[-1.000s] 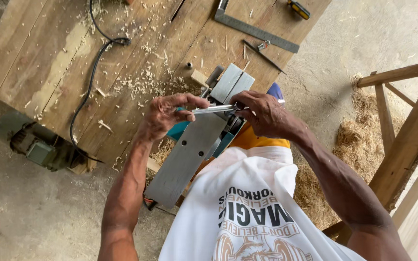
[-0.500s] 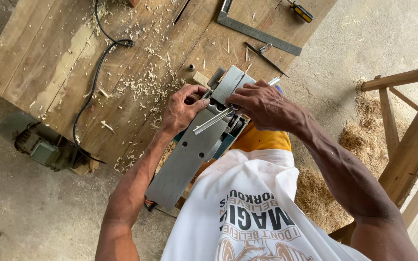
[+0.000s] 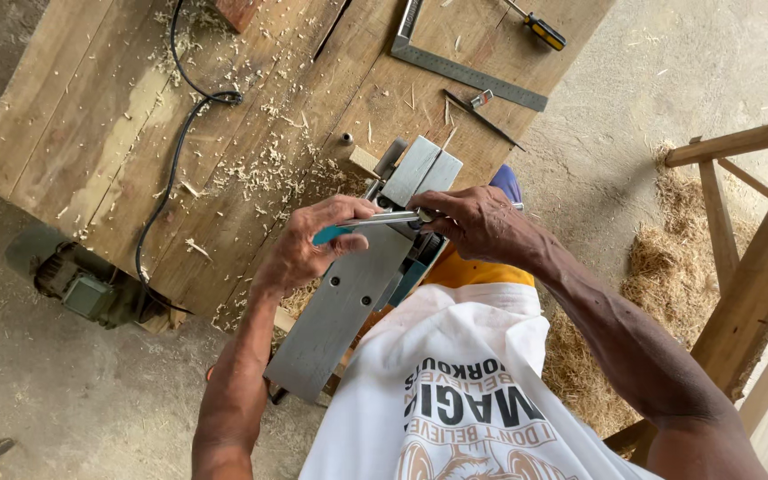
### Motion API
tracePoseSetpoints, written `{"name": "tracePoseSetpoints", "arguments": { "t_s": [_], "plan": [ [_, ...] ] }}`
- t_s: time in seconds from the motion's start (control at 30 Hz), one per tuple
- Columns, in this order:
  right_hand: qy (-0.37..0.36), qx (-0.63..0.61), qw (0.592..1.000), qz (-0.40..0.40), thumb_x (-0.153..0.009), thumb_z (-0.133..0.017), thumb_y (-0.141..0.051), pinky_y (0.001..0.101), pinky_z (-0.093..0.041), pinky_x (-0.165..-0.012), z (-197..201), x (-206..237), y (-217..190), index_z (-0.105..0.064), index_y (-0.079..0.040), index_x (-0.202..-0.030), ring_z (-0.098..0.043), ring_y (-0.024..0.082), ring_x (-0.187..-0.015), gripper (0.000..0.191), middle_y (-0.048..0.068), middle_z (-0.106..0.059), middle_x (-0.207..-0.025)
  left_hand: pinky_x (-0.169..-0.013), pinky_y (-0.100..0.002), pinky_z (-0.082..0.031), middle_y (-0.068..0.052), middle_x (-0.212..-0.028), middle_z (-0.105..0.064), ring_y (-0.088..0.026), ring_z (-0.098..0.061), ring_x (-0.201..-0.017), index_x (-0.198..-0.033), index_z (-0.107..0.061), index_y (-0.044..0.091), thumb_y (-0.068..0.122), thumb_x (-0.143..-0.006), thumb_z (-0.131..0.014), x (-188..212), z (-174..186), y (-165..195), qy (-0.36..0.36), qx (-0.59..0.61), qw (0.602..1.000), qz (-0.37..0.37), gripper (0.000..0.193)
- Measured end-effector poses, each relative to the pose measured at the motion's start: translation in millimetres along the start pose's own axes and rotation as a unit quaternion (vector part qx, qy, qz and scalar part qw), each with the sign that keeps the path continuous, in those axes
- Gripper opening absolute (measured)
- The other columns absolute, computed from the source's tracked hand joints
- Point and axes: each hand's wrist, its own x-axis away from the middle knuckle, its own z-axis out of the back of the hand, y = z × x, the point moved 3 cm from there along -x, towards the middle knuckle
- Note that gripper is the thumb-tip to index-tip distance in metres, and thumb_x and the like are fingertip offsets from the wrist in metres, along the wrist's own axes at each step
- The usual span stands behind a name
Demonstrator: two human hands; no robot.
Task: The person adjusts a benchtop planer on a workbench using a try square and a T-handle wrench. They align the square against the planer's fence and turn the adjustment knob, then use the wrench to tighten a bolt on the fence assembly.
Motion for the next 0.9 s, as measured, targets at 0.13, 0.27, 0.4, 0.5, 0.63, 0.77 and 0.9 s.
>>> {"name": "tracePoseSetpoints", "arguments": {
  "t_s": [0.13,0.27,0.4,0.5,0.63,0.77,0.9],
  "plan": [
    [-0.004,0.023,1.000,0.007,-0.093,-0.067,-0.029,0.0416,-0.047,-0.047,5,1,14,-0.066,-0.004,-0.121,-0.064,0.028,-0.051,0.038,0.014,-0.068,-0.064,-0.082,-0.030,-0.068,-0.008,-0.107,-0.076,-0.018,-0.075,-0.096,-0.116,-0.070,0.011,0.022,-0.102,-0.065,9,-9,-13,0.003,0.018,0.994,0.105,0.019],
    [-0.057,0.030,0.997,-0.049,-0.101,-0.058,-0.035,0.0394,-0.041,-0.044,4,8,37,-0.071,-0.010,-0.087,-0.054,0.023,-0.041,0.031,0.008,-0.060,-0.054,-0.087,-0.033,-0.067,-0.009,-0.110,-0.075,-0.018,-0.075,-0.102,-0.123,-0.065,0.009,0.026,-0.110,-0.057,8,-14,-19,0.020,0.053,0.998,0.039,0.023],
    [0.050,0.040,0.998,-0.023,-0.103,-0.055,-0.037,0.0392,-0.036,-0.042,-5,19,40,-0.068,-0.010,-0.080,-0.048,0.022,-0.040,0.038,0.007,-0.055,-0.053,-0.079,-0.030,-0.065,-0.006,-0.101,-0.077,-0.015,-0.077,-0.096,-0.126,-0.059,0.008,0.035,-0.109,-0.052,7,-22,-20,0.066,0.030,0.995,0.070,0.033],
    [0.084,0.070,0.993,-0.046,-0.102,-0.058,-0.041,0.0411,-0.035,-0.043,-12,23,37,-0.065,-0.010,-0.075,-0.048,0.023,-0.040,0.041,0.008,-0.053,-0.051,-0.075,-0.028,-0.062,-0.005,-0.092,-0.077,-0.013,-0.075,-0.088,-0.127,-0.057,0.006,0.038,-0.108,-0.054,10,-27,-20,0.111,0.047,0.986,0.115,0.038],
    [0.128,0.103,0.980,-0.109,-0.099,-0.060,-0.041,0.0436,-0.036,-0.042,-20,29,22,-0.067,-0.012,-0.076,-0.052,0.025,-0.041,0.037,0.007,-0.056,-0.050,-0.067,-0.026,-0.060,-0.004,-0.082,-0.075,-0.010,-0.075,-0.080,-0.123,-0.059,0.005,0.037,-0.105,-0.059,12,-31,-29,0.158,0.057,0.973,0.161,0.036],
    [0.140,0.107,0.977,-0.123,-0.100,-0.062,-0.040,0.0446,-0.038,-0.047,-23,32,12,-0.064,-0.010,-0.075,-0.055,0.030,-0.048,0.039,0.010,-0.058,-0.057,-0.068,-0.028,-0.054,-0.006,-0.086,-0.071,-0.013,-0.070,-0.078,-0.120,-0.061,0.004,0.032,-0.105,-0.063,10,-31,-33,0.162,0.109,0.961,0.196,0.031],
    [0.043,0.032,0.989,-0.136,-0.098,-0.060,-0.038,0.0434,-0.044,-0.050,-11,28,32,-0.070,-0.009,-0.082,-0.059,0.030,-0.049,0.034,0.013,-0.063,-0.059,-0.081,-0.031,-0.061,-0.005,-0.103,-0.073,-0.014,-0.072,-0.086,-0.116,-0.064,0.008,0.038,-0.107,-0.059,-2,-21,-28,0.099,0.104,0.978,0.150,0.032]
  ]
}}
